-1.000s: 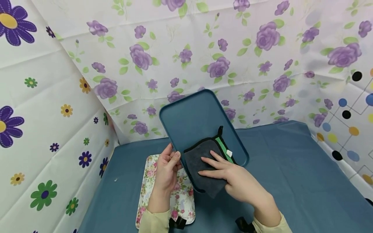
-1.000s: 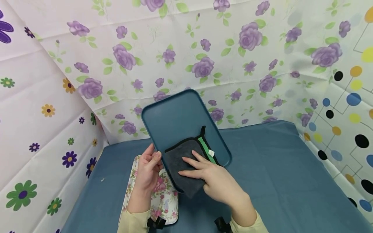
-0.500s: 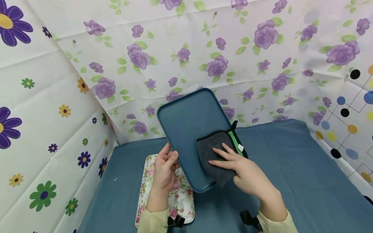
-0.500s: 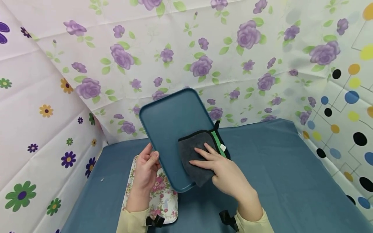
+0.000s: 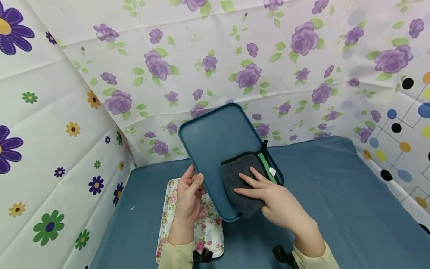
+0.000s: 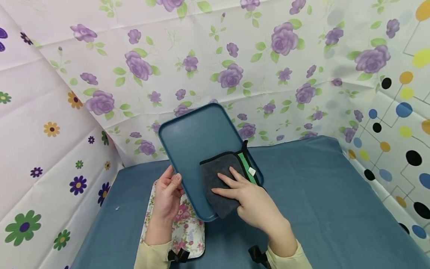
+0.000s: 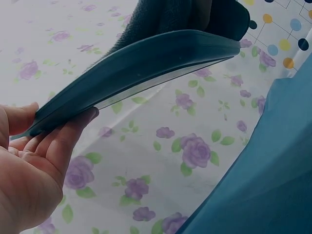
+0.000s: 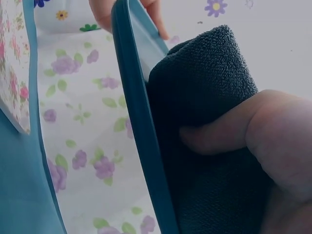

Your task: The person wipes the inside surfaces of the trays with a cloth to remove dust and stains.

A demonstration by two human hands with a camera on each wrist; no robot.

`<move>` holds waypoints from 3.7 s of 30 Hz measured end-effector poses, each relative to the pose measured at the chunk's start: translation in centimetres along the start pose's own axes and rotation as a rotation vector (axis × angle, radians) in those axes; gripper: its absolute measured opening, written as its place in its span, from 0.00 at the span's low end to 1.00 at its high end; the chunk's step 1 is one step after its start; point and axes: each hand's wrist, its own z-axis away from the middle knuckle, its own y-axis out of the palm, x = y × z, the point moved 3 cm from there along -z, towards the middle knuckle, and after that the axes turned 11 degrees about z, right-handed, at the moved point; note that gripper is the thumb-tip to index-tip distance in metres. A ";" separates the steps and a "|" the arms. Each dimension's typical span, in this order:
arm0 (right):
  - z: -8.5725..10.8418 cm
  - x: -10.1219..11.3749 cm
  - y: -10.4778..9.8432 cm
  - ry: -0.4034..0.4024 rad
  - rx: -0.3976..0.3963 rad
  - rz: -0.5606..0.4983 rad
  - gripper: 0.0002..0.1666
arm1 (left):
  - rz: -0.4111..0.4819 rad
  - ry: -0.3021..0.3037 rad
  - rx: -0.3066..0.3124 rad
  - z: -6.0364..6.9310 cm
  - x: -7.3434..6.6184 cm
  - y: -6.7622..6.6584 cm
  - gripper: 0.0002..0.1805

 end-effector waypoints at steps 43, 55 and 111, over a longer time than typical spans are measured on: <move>1.2 -0.5 -0.8 0.104 0.147 -0.152 0.59 | 0.001 0.006 -0.008 -0.1 -0.8 -0.5 0.29; 1.3 -0.8 -1.2 0.128 0.112 -0.051 0.57 | 0.055 0.006 -0.085 -0.3 -0.7 -0.4 0.28; 1.9 -2.1 -1.6 0.177 0.183 -0.111 0.59 | 0.082 -0.028 -0.131 0.1 -0.5 -0.7 0.32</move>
